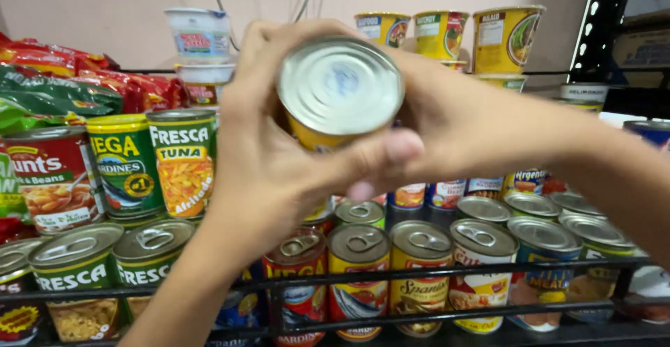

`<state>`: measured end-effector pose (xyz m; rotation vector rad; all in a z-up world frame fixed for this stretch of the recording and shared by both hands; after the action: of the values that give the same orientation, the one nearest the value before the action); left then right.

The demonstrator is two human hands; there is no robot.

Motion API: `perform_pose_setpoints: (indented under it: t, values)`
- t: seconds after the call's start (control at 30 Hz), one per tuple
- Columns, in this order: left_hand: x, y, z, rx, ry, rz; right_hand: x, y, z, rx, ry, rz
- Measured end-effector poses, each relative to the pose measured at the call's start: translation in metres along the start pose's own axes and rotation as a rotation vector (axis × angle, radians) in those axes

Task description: Organizing and stocking various canned goods onto store shelves from a cardboard box.

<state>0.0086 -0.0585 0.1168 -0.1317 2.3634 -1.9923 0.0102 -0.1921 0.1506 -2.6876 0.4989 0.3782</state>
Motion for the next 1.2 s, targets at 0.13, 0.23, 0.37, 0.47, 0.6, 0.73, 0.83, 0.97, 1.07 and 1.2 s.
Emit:
perform_pose_setpoints:
  t: [0.13, 0.23, 0.37, 0.47, 0.6, 0.73, 0.83, 0.97, 1.07, 1.2]
  values:
    - [0.008, -0.004, 0.007, -0.016, -0.100, 0.056, 0.021, 0.012, -0.013, 0.186, 0.268, 0.126]
    - [-0.002, -0.002, 0.009, -0.034, -0.223, 0.110, 0.034, 0.016, -0.012, 0.270, 0.203, 0.142]
    - [0.003, -0.002, 0.015, -0.115, -0.361, 0.179, 0.098, 0.025, 0.011, 0.237, 0.052, 0.498]
    - [0.002, 0.000, 0.025, -0.205, -0.436, 0.192, 0.113, 0.024, 0.019, 0.303, -0.071, 0.510]
    - [-0.006, 0.003, 0.033, -0.281, -0.500, 0.149, 0.124, 0.029, 0.026, 0.319, -0.204, 0.670]
    - [-0.010, 0.006, 0.040, -0.310, -0.592, 0.171, 0.122, 0.022, 0.031, 0.273, -0.290, 0.491]
    - [-0.012, 0.006, 0.042, -0.332, -0.629, 0.172, 0.109, 0.023, 0.032, 0.199, -0.179, 0.575]
    - [-0.014, 0.005, 0.042, -0.352, -0.632, 0.145, 0.118, 0.028, 0.035, 0.165, -0.220, 0.577]
    - [-0.015, 0.004, 0.041, -0.352, -0.607, 0.128, 0.119, 0.028, 0.038, 0.163, -0.231, 0.604]
    - [-0.016, 0.005, 0.039, -0.341, -0.568, 0.127, 0.121, 0.030, 0.037, 0.180, -0.089, 0.715]
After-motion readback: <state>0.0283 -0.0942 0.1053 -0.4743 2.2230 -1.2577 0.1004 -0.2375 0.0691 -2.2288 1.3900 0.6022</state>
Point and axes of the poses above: each hand's wrist, its own y-axis away from the middle knuckle, its own z-axis out of the palm, x = y × z, the point moved 7 cm from there along -y, towards the middle knuckle, and after that the axes turned 6 degrees about -x, right-handed, at the moved point
